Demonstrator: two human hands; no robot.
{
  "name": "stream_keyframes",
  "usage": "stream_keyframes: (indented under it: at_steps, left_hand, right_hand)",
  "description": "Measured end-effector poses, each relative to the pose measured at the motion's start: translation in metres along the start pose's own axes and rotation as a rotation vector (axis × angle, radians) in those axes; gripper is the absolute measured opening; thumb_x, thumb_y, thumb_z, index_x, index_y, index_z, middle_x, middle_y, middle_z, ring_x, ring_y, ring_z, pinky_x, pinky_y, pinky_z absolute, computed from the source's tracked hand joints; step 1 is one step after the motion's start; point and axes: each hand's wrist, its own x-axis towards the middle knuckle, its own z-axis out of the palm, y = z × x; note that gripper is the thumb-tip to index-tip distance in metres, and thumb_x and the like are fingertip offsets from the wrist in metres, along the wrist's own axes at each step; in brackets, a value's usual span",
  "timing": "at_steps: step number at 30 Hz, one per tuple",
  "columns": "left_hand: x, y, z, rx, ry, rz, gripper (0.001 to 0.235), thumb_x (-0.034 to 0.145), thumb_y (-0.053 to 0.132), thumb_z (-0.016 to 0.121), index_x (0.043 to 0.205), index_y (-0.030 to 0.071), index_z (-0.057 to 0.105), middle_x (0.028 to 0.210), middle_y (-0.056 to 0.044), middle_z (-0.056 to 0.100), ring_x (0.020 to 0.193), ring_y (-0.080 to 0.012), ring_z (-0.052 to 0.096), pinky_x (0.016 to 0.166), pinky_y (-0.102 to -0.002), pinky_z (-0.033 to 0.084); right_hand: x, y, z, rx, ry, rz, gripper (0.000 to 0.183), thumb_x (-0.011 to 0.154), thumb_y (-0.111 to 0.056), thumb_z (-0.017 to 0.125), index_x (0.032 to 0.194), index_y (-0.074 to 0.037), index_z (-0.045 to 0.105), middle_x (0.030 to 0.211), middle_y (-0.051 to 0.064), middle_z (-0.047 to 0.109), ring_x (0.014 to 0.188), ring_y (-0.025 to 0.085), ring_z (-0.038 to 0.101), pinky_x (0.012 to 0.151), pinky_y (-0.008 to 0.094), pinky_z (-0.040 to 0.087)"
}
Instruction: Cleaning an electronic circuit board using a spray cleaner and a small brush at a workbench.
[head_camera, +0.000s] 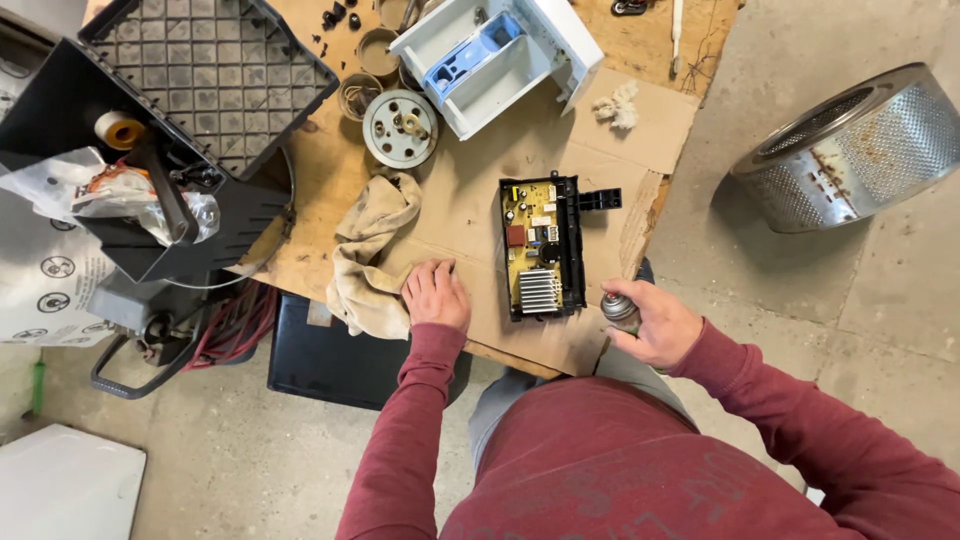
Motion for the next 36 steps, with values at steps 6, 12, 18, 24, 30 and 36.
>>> stream_keyframes:
  at_steps: [6,12,18,24,30,36]
  left_hand:
    - [-0.001,0.0,0.0,-0.004,-0.013,-0.009,0.029,0.092,0.016,0.062,0.12,0.01,0.067,0.122,-0.011,0.062,0.122,-0.0338,0.054,0.107,-0.051,0.037]
    - [0.0,0.0,0.0,0.011,-0.01,-0.005,0.029,0.092,0.016,0.062,0.119,0.01,0.067,0.121,-0.011,0.062,0.122,-0.0333,0.054,0.108,-0.051,0.037]
    - [0.0,0.002,-0.001,0.013,-0.003,0.0,0.027,0.093,0.016,0.061,0.119,0.01,0.067,0.122,-0.01,0.062,0.122,-0.0334,0.054,0.109,-0.051,0.037]
    - [0.0,0.001,0.0,0.021,0.002,-0.004,0.028,0.093,0.017,0.062,0.12,0.01,0.067,0.122,-0.011,0.062,0.122,-0.0339,0.054,0.108,-0.051,0.037]
    - [-0.001,-0.001,0.001,0.031,0.008,0.004,0.028,0.093,0.016,0.062,0.12,0.01,0.067,0.122,-0.011,0.062,0.122,-0.0341,0.054,0.108,-0.052,0.037]
    - [0.0,0.001,0.002,0.021,0.004,-0.001,0.028,0.094,0.016,0.062,0.121,0.01,0.066,0.122,-0.011,0.062,0.122,-0.0339,0.054,0.108,-0.052,0.037]
  right_hand:
    - [-0.004,0.003,-0.001,-0.031,-0.045,0.041,0.065,0.077,-0.018,0.081,0.134,-0.006,0.053,0.101,0.013,0.065,0.092,0.029,0.067,0.082,0.037,0.055]
    - [-0.001,-0.001,0.001,0.011,-0.032,0.0,0.06,0.079,-0.017,0.08,0.131,-0.007,0.053,0.104,0.012,0.065,0.094,0.028,0.067,0.083,0.037,0.055]
    - [-0.001,-0.011,-0.001,0.073,-0.106,-0.06,0.061,0.078,-0.015,0.08,0.132,-0.008,0.053,0.105,0.012,0.065,0.092,0.028,0.068,0.08,0.036,0.056]
    - [-0.001,-0.008,-0.002,0.02,-0.143,-0.088,0.062,0.078,-0.016,0.08,0.132,-0.011,0.051,0.099,0.011,0.063,0.086,0.029,0.066,0.075,0.038,0.055]
    - [-0.003,0.0,0.006,-0.002,-0.176,-0.074,0.06,0.077,-0.016,0.08,0.129,-0.01,0.052,0.1,0.014,0.063,0.084,0.031,0.066,0.072,0.038,0.056]
    - [0.005,0.002,-0.013,-0.024,0.05,-0.035,0.062,0.079,-0.015,0.078,0.133,-0.007,0.049,0.099,0.014,0.062,0.083,0.027,0.066,0.074,0.038,0.055]
